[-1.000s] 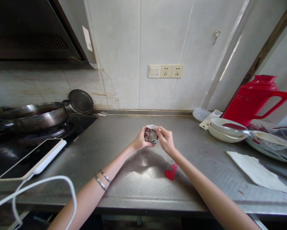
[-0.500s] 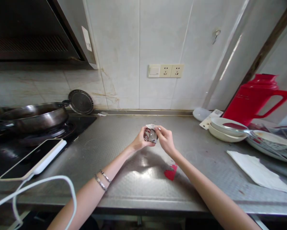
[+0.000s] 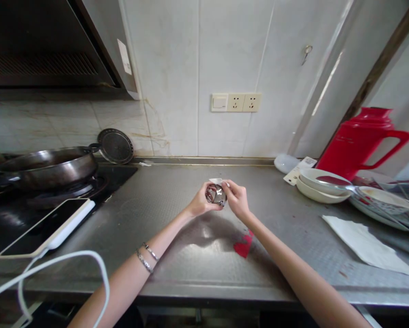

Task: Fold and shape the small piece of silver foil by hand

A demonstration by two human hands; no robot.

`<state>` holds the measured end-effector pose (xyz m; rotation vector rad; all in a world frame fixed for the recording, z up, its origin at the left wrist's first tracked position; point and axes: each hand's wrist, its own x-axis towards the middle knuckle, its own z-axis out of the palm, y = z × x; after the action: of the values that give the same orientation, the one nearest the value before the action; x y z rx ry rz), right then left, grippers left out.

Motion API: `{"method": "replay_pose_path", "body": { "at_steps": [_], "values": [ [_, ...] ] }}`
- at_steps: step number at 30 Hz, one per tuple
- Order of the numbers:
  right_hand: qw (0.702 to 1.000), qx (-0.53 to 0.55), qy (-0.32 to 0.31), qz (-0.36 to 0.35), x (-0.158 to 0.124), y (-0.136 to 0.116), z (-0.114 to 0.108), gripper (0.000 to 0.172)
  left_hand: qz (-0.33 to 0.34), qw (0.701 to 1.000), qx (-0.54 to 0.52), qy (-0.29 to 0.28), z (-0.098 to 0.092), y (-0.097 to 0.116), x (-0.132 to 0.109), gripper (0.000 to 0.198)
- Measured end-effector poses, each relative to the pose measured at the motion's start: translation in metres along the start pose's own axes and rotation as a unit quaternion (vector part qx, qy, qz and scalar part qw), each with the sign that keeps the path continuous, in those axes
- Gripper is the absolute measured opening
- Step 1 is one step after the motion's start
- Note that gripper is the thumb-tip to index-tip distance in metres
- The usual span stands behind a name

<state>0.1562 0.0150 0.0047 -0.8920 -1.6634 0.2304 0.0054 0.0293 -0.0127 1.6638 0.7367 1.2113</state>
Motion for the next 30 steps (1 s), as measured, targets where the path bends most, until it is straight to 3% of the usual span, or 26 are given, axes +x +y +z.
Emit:
{"method": "replay_pose_path", "body": {
  "at_steps": [7,14,19,21,27,30],
  "values": [
    [0.991,0.0,-0.044,-0.126,-0.0023,-0.0082,-0.0048,0.029,0.008,0.997,-0.073,-0.007,0.0008,-0.0052,0.0041,0.078],
    [1.0,0.006,-0.007,-0.013,0.0017,-0.0057,-0.0033,0.028,0.003,0.999,-0.042,0.03,0.002,0.0005,0.0029,0.071],
    [0.987,-0.011,-0.055,-0.152,-0.0008,-0.0073,-0.0036,0.029,-0.019,0.997,-0.069,0.001,0.0009,-0.0038,0.0041,0.077],
    [0.982,-0.007,-0.07,-0.175,-0.0008,-0.0061,-0.0033,0.03,-0.026,0.997,-0.074,-0.008,0.0004,-0.0048,0.0041,0.078],
    [1.0,0.016,0.014,0.004,0.0014,-0.0002,-0.0007,0.03,-0.013,0.998,-0.059,0.012,0.0008,-0.0021,0.0013,0.075],
    [0.999,0.032,0.028,0.014,-0.0014,-0.0042,0.0006,0.031,-0.014,0.998,-0.061,0.006,0.0008,-0.0004,0.0008,0.076]
  ]
}}
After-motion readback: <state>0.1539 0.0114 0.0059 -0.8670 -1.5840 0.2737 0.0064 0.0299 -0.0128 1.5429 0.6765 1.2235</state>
